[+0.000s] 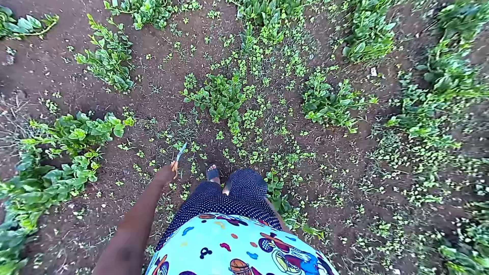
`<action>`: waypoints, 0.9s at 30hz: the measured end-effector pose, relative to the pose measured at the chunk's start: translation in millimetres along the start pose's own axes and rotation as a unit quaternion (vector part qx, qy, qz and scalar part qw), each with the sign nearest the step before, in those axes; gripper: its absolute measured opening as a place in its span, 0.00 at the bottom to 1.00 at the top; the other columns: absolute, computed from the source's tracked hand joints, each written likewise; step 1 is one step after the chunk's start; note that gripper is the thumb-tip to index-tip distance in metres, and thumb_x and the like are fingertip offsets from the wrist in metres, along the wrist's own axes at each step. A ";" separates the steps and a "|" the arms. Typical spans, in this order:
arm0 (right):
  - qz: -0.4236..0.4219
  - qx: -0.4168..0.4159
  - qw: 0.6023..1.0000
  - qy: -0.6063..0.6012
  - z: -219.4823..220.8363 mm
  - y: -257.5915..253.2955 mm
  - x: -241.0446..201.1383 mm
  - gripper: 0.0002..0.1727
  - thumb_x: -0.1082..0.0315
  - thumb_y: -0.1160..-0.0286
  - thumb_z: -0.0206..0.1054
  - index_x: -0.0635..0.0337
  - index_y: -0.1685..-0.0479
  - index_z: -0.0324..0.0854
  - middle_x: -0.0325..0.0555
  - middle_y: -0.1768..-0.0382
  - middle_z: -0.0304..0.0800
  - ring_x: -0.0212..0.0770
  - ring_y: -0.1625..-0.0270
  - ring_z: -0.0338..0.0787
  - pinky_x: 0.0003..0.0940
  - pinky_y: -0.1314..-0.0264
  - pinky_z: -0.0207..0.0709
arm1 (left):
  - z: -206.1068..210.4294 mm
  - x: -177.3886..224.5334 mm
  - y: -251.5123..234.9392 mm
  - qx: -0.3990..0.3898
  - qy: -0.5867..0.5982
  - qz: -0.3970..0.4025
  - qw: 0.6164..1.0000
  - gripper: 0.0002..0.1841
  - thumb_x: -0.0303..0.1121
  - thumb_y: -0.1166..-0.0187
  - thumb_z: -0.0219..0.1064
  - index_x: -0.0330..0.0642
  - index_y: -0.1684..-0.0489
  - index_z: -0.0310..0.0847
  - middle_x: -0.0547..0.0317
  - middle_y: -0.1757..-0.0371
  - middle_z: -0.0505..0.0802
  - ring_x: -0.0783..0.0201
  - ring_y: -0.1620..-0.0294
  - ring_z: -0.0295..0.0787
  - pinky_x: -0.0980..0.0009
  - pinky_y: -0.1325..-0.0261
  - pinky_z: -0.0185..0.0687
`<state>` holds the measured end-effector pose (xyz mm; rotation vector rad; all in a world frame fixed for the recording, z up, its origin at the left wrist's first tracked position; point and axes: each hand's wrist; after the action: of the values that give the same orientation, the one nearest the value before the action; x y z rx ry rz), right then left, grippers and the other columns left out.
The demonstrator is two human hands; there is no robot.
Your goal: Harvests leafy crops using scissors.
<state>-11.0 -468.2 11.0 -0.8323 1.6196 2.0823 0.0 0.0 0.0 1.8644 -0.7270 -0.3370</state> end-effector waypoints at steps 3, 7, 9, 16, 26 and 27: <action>0.084 0.052 0.995 0.032 -3.1 -45.5 -18.3 0.27 0.58 0.03 0.39 0.58 0.12 0.56 0.47 0.25 0.76 0.29 0.30 0.80 0.30 0.27 0.76 | -25.8 32.9 -17.6 0.009 -0.007 0.005 1.000 0.24 0.37 0.10 0.57 0.25 0.26 0.74 0.26 0.27 0.82 0.33 0.23 0.78 0.35 0.22 0.69; 0.137 0.008 0.966 0.217 4.0 -77.9 -93.7 0.35 0.77 0.16 0.56 0.70 0.09 0.49 0.69 0.13 0.58 0.51 0.14 0.68 0.43 0.13 0.63 | -26.7 57.7 -41.5 -0.021 -0.005 0.002 1.000 0.24 0.36 0.12 0.60 0.24 0.26 0.73 0.24 0.29 0.82 0.31 0.25 0.79 0.35 0.23 0.70; 0.207 -0.005 0.949 0.239 17.4 -101.0 -153.9 0.32 0.80 0.13 0.52 0.70 0.10 0.49 0.66 0.13 0.59 0.48 0.14 0.67 0.37 0.14 0.59 | -23.1 65.5 -51.1 -0.040 -0.009 -0.014 0.999 0.25 0.37 0.12 0.60 0.23 0.26 0.73 0.23 0.29 0.82 0.30 0.24 0.78 0.35 0.23 0.69; 0.247 -0.080 0.921 0.290 -52.0 -208.2 -216.6 0.32 0.65 0.07 0.52 0.64 0.08 0.50 0.65 0.11 0.58 0.56 0.11 0.64 0.50 0.10 0.57 | -39.9 124.8 -44.1 -0.072 0.030 -0.145 0.986 0.27 0.37 0.13 0.62 0.25 0.21 0.69 0.24 0.28 0.82 0.32 0.24 0.79 0.36 0.22 0.71; 0.339 -0.138 0.782 0.504 -26.2 -319.8 -265.4 0.49 0.45 0.14 0.61 0.60 0.04 0.36 0.73 0.08 0.36 0.69 0.08 0.52 0.61 0.10 0.53 | -180.4 191.3 -101.2 0.041 0.073 -0.192 0.978 0.25 0.32 0.14 0.61 0.27 0.21 0.70 0.25 0.29 0.83 0.30 0.26 0.80 0.33 0.25 0.71; 0.347 -0.122 0.774 0.516 -19.7 -329.4 -265.4 0.52 0.42 0.17 0.63 0.58 0.04 0.35 0.72 0.07 0.37 0.69 0.09 0.55 0.62 0.12 0.56 | -195.2 191.6 -116.2 0.051 0.076 -0.192 0.977 0.25 0.32 0.14 0.61 0.27 0.21 0.69 0.25 0.29 0.83 0.30 0.26 0.80 0.33 0.25 0.71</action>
<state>396.8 -381.6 -63.1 -1.9667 2.5123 2.5167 292.1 54.5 -7.7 2.1016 -0.2806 -0.4026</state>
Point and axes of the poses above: each hand's wrist, its own y-axis away from the middle knuckle, its own z-axis out of the palm, x = y × z
